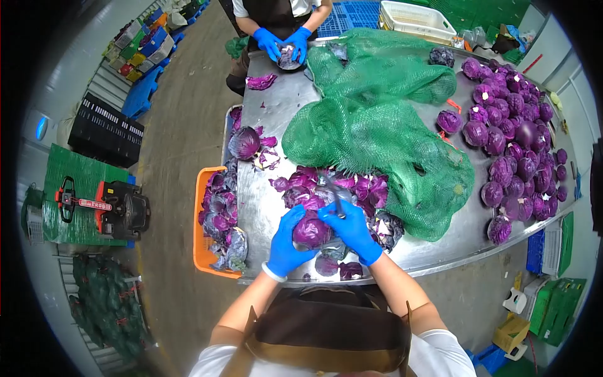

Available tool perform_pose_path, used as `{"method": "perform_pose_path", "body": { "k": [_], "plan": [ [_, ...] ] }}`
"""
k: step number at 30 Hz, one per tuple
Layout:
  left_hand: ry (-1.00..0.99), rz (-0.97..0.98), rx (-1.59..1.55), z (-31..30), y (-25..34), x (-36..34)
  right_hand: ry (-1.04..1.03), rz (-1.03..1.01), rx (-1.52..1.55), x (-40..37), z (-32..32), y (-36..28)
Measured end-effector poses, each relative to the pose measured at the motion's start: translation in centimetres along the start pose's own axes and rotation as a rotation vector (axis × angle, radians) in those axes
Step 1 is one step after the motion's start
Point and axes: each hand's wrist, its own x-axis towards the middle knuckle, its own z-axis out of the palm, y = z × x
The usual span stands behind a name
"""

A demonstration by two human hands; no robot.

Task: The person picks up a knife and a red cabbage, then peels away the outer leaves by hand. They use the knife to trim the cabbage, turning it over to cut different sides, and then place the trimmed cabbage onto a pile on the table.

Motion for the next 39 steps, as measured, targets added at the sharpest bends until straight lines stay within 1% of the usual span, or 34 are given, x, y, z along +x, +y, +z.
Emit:
{"method": "perform_pose_path", "body": {
  "k": [2, 3, 4, 6, 7, 8, 10, 11, 13, 14, 15, 18, 19, 20, 22, 24, 25, 26, 28, 29, 30, 32, 34, 35, 36, 38, 39],
  "plan": [
    [0.093, -0.144, -0.234, 0.9, -0.3, 0.0, 0.121, 0.229, 0.185, -0.1, -1.1, -0.5],
    [0.165, -0.136, -0.263, 0.9, 0.5, 0.4, 0.297, 0.203, 0.329, -0.3, -1.0, -1.0],
    [0.202, -0.281, -0.466, 0.5, 1.2, 0.6, 0.322, 0.217, 0.415, -0.5, -1.9, -0.8],
    [0.277, -0.546, -0.875, -0.4, 1.8, 1.4, 0.234, 0.173, 0.348, -1.3, -3.6, 1.4],
    [0.247, -0.553, -1.077, -0.7, -0.4, 0.8, 0.181, 0.201, 0.137, -1.5, -4.5, 2.2],
    [0.237, -0.589, -1.231, -0.9, -1.9, 0.2, 0.166, 0.082, -0.003, -1.4, -4.6, 3.0],
    [0.183, -0.677, -1.545, -0.7, -2.7, 0.0, 0.164, -0.143, -0.288, -1.7, -4.2, 2.0],
    [0.11, -0.706, -1.687, -0.3, -2.3, 0.3, 0.08, 0.015, -0.225, -2.2, -4.5, 0.8],
    [0.102, -0.723, -1.732, 1.1, -2.1, 0.3, 0.09, -0.041, -0.213, -2.7, -4.2, 0.6],
    [0.106, -0.725, -1.746, 1.4, -2.0, 0.5, 0.092, -0.084, -0.179, -2.8, -4.2, 0.2],
    [0.145, -0.591, -1.526, 2.0, -1.0, 1.3, 0.109, -0.056, -0.13, -2.9, -4.3, -1.3],
    [0.129, -0.479, -1.189, 3.3, 0.5, 2.6, 0.104, -0.05, -0.207, -3.1, -2.6, -3.6],
    [0.098, -0.492, -1.247, 3.7, 0.2, 2.8, 0.117, -0.084, -0.316, -3.1, -2.3, -1.8],
    [0.079, -0.523, -1.339, 4.2, -0.7, 3.1, 0.067, -0.008, -0.348, -3.5, -2.6, -0.6],
    [0.024, -0.582, -1.74, 5.0, 1.3, 5.2, -0.047, -0.103, 0.012, -3.8, -3.4, -0.7],
    [0.253, -0.63, -1.603, 6.0, -0.5, 5.4, -0.1, -0.08, -0.094, -4.2, -5.1, -0.6],
    [0.273, -0.581, -1.71, 6.3, -0.5, 5.9, -0.127, -0.072, -0.148, -4.0, -6.0, -0.3],
    [0.286, -0.571, -1.722, 6.4, -0.7, 6.3, -0.085, -0.093, -0.298, -4.0, -6.8, 0.7],
    [0.121, -0.596, -1.683, 6.4, 0.0, 6.3, 0.151, -0.338, -0.475, -3.7, -7.8, -1.0],
    [0.085, -0.668, -1.615, 7.3, 0.4, 6.6, 0.151, -0.271, -0.35, -3.6, -8.4, -1.0],
    [-0.01, -0.662, -1.509, 8.6, 1.9, 7.0, 0.147, -0.205, -0.223, -3.5, -9.0, -0.8],
    [-0.187, -0.651, -1.233, 11.0, 3.4, 6.7, 0.174, 0.002, 0.105, -3.6, -10.6, 0.3],
    [-0.425, -0.683, -0.894, 13.7, 4.9, 7.3, 0.234, 0.279, 0.511, -4.9, -13.4, 3.2],
    [-0.569, -0.603, -0.815, 13.5, 5.7, 7.5, 0.317, 0.278, 0.647, -5.9, -15.3, 5.2],
    [-0.544, -0.556, -0.901, 14.0, 5.5, 6.6, 0.399, 0.278, 0.785, -7.3, -17.2, 6.4],
    [-0.675, -0.537, -0.798, 14.8, 3.2, 5.6, 0.706, 0.284, 0.856, -9.4, -20.5, 4.2],
    [-0.681, -0.548, -0.824, 15.4, 1.9, 5.0, 0.736, 0.243, 0.868, -10.5, -24.5, 5.5]
  ]
}}
